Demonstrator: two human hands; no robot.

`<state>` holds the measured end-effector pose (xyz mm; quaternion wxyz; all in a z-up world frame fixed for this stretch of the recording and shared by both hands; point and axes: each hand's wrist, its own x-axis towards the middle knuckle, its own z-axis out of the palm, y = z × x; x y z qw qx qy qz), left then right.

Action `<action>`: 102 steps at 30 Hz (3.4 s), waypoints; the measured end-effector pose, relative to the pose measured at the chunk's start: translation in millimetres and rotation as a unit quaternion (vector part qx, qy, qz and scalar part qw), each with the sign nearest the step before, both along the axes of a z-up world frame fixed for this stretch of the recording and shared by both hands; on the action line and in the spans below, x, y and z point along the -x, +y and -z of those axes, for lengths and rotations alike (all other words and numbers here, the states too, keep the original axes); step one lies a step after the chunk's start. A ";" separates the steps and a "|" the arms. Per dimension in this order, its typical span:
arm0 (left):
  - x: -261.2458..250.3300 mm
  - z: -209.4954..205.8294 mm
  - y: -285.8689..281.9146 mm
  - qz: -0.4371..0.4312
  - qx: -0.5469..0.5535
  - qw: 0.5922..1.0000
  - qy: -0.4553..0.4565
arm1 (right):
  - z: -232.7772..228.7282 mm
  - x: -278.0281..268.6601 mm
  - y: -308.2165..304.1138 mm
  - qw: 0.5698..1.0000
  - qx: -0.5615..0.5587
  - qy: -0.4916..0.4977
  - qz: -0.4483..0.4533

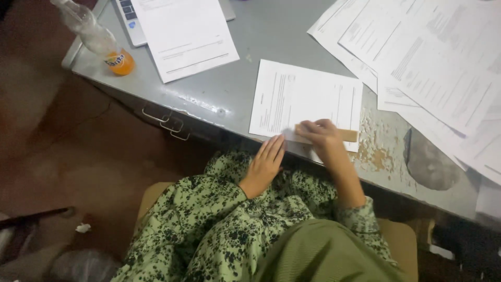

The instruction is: Organizing, flipping through, and stamping a large stack of printed documents on an office desk

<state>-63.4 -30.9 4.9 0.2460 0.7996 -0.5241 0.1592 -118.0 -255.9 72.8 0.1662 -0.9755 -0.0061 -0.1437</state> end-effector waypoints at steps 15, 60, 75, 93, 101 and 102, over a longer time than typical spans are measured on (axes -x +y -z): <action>6.1 -12.2 -47.5 -0.099 0.095 0.919 0.370 | 51.9 -73.4 84.0 0.991 -0.016 -0.026 -0.132; -1.5 21.5 -15.6 -0.214 -0.039 0.976 0.027 | 47.6 -162.5 96.6 0.958 0.244 0.065 0.137; -17.1 12.6 -6.2 -0.208 0.013 0.973 -0.096 | 66.6 -270.8 0.7 0.963 0.105 0.050 0.242; -15.6 2.6 -1.5 -0.199 -0.088 0.971 -0.096 | 29.9 -21.8 -53.4 0.875 0.283 -0.107 0.379; -27.5 10.5 -4.3 -0.165 -0.057 0.980 -0.098 | 57.1 62.5 -166.7 0.784 0.395 -0.088 0.470; -24.0 19.8 -0.7 -0.154 -0.048 0.984 -0.081 | 64.0 70.5 -174.4 0.819 0.369 -0.095 0.429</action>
